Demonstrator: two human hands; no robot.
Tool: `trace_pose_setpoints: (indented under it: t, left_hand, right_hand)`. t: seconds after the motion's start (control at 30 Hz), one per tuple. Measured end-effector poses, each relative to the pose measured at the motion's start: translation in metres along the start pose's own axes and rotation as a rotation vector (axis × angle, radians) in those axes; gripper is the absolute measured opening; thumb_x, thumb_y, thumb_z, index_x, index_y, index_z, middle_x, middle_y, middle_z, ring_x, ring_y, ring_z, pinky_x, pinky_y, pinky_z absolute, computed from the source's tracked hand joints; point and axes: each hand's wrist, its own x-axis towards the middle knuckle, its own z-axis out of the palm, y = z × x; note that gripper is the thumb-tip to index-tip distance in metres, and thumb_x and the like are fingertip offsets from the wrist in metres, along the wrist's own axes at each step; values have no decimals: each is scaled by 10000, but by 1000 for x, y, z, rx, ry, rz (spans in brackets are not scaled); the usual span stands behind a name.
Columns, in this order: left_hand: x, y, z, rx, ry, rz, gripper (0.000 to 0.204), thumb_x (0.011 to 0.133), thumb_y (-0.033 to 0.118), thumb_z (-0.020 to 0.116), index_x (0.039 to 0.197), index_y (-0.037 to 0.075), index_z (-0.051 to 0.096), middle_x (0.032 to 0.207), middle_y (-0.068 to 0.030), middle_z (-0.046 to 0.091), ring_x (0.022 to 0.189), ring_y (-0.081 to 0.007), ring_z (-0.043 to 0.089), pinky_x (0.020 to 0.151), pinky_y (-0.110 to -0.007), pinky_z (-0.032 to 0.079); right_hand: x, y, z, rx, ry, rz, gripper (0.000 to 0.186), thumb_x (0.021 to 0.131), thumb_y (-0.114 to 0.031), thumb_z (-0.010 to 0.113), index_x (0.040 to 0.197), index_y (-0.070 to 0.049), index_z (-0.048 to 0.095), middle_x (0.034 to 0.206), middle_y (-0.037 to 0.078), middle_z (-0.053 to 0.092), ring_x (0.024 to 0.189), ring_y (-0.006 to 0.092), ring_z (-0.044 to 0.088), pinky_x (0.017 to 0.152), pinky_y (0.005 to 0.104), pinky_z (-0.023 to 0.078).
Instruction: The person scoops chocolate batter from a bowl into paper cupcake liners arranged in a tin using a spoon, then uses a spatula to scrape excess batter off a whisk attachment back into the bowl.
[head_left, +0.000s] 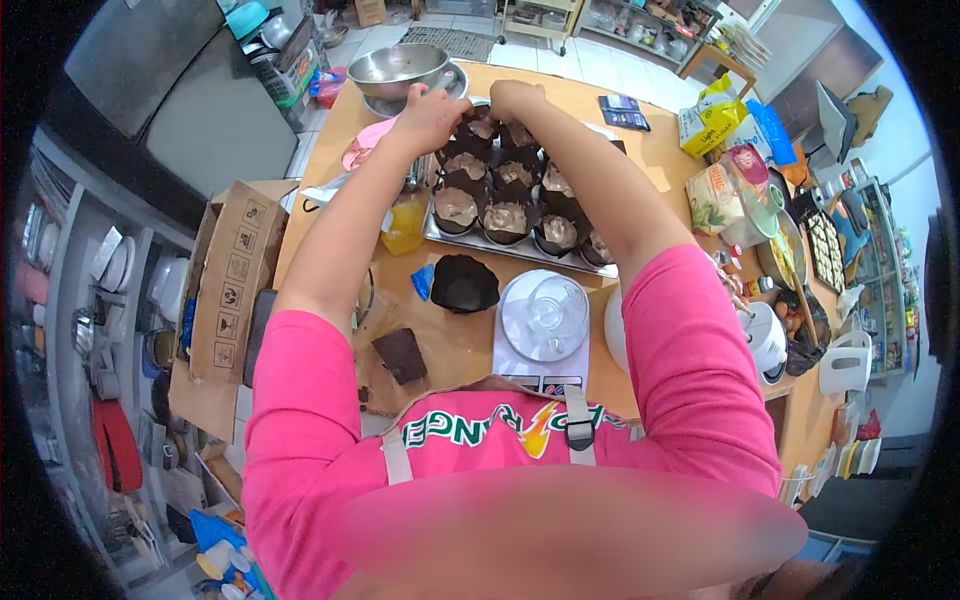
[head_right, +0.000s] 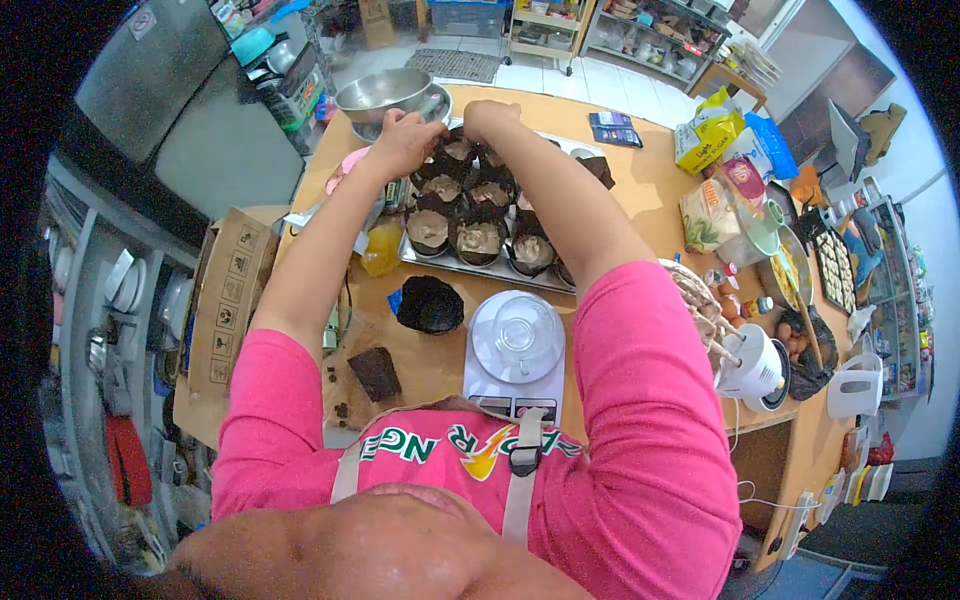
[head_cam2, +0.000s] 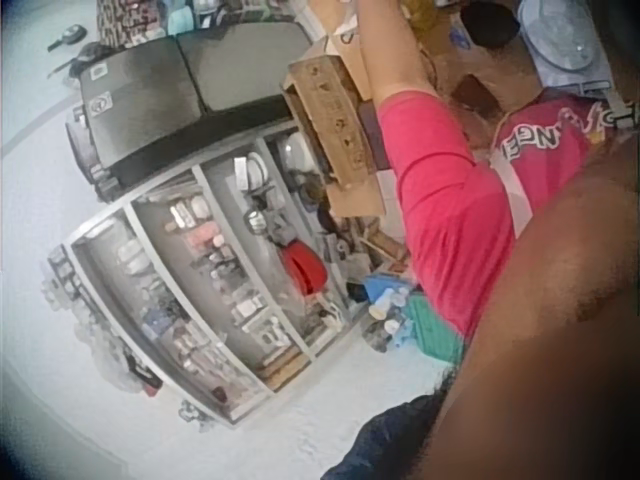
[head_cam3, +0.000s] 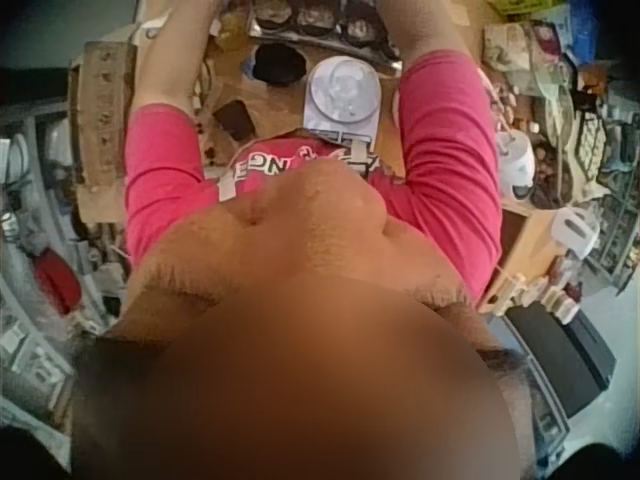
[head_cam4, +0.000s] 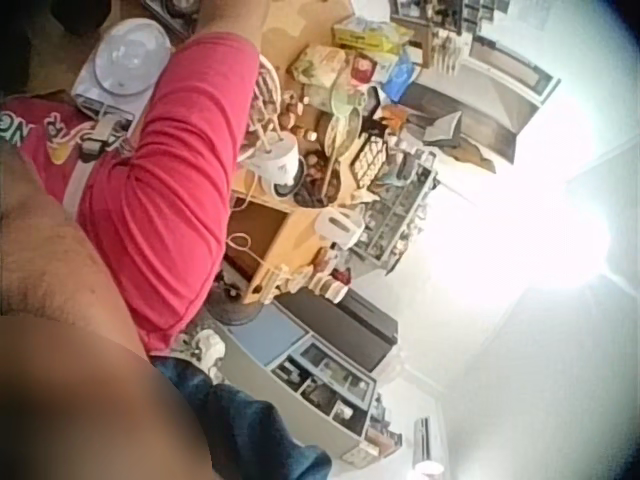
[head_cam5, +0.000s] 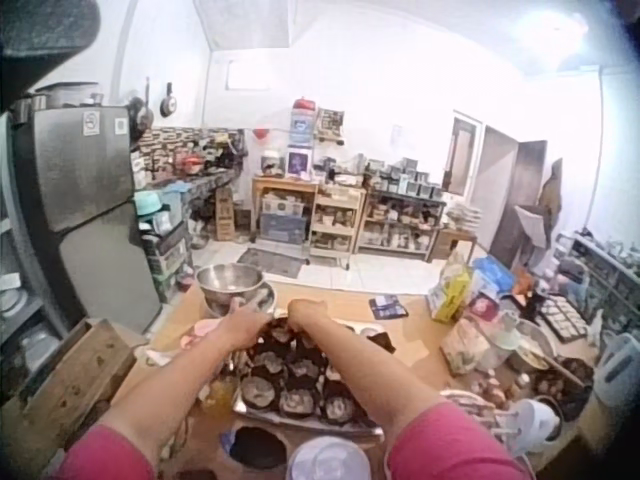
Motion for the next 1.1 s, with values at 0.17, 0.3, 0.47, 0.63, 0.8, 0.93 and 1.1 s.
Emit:
trace_pose_setpoints:
  t: [0.17,0.3,0.47,0.63,0.8,0.93,1.1]
  left_hand:
    - [5,2,-27,-140,139,17,374,794,138,649,1155,195,569,979,-34,643,1019,-218,571,925,-451,343]
    - [1,-12,-71,-213,407,106,283,803,158,662,1081,149,612,918,-55,651,931,-246,600,820,-390,429]
    - [-24,45,-160,-371,381,-174,134,831,189,664,881,65,663,851,-101,647,767,-267,612,674,-333,477]
    - [-51,86,-183,-176,675,179,300,805,172,687,1096,115,638,1000,-83,642,910,-281,590,775,-358,465]
    - [-58,73,-179,28,526,175,392,798,205,687,1173,134,594,1134,-67,604,1039,-284,551,890,-394,435]
    - [-46,-21,-146,61,403,-45,404,802,306,675,1152,123,592,1155,-88,593,1088,-301,536,943,-403,421]
    - [-48,-72,-96,81,-12,-287,488,807,396,669,1188,103,587,1192,-123,588,1119,-329,540,950,-418,438]
  right_hand:
    - [-5,29,-35,-106,105,-156,435,734,-414,748,1053,-123,695,1084,96,682,975,283,656,803,427,522]
    - [-66,62,-96,-337,507,-254,226,773,-120,583,967,-88,693,937,150,696,916,305,674,764,468,522]
    - [-233,101,-159,-505,576,-135,115,695,-204,678,729,-98,707,784,114,671,792,303,650,711,420,504]
    - [-386,128,-143,-118,726,-362,193,801,-273,686,815,-81,697,926,129,650,924,269,616,830,421,471]
    - [-523,161,-78,122,752,-145,233,757,-181,720,890,2,661,963,134,627,916,274,588,828,363,436]
    - [-587,184,-29,454,795,65,220,777,-147,696,924,13,661,948,97,613,924,218,564,822,318,420]
    - [-614,220,34,650,863,296,183,882,-141,623,967,21,636,933,79,588,911,175,541,848,280,398]
